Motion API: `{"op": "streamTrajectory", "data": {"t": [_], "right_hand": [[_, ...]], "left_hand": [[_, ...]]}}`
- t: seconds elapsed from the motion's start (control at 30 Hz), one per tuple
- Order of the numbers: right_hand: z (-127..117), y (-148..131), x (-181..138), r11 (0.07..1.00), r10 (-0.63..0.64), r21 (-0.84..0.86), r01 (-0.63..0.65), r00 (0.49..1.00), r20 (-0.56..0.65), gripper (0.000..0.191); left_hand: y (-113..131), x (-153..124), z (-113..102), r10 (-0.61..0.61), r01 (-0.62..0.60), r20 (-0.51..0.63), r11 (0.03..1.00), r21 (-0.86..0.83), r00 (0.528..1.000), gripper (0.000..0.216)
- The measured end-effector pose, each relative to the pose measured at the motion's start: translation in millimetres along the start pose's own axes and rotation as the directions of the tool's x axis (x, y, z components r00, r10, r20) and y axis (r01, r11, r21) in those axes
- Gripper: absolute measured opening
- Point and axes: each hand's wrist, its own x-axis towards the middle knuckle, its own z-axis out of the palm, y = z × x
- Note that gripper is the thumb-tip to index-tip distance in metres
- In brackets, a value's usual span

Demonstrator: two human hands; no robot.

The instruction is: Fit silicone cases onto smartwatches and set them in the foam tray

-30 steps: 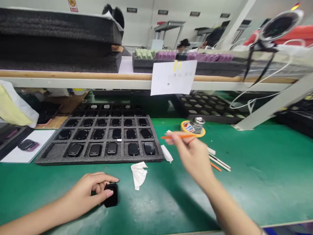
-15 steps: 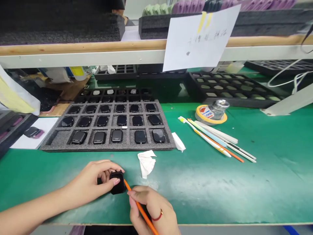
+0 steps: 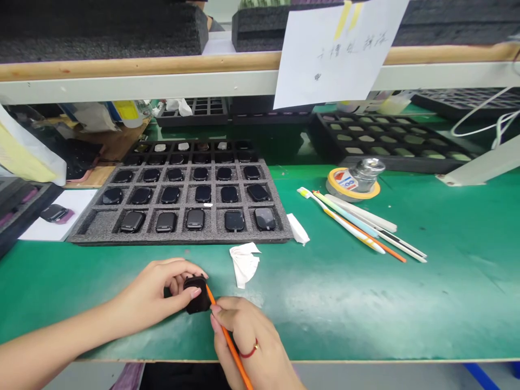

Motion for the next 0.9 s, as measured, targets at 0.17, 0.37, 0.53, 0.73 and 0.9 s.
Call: {"op": "streamTrajectory", "data": {"t": [0.17, 0.37, 0.53, 0.73, 0.9], "right_hand": [[2, -11, -10, 0.998, 0.065, -0.016, -0.065, 0.998, -0.008, 0.022], [8, -11, -8, 0.993, 0.113, 0.022, -0.112, 0.994, -0.014, 0.018], [8, -11, -9, 0.981, 0.193, 0.033, -0.193, 0.981, -0.007, 0.015], [5, -5, 3, 0.954, 0.207, 0.212, -0.210, 0.978, 0.039, 0.015], [-15, 6, 17, 0.894, 0.359, 0.304, -0.328, 0.932, -0.051, 0.008]], "left_hand": [[0, -1, 0, -0.013, 0.013, -0.001, 1.000, 0.000, 1.000, 0.025], [0, -2, 0, 0.008, -0.008, 0.010, 1.000, 0.008, 1.000, 0.024], [0, -3, -1, 0.004, -0.004, 0.013, 1.000, 0.002, 1.000, 0.023], [0, -2, -1, 0.016, -0.016, 0.003, 1.000, -0.004, 1.000, 0.022], [-2, -1, 2, 0.010, -0.011, -0.021, 0.998, -0.056, 1.000, 0.019]]}}
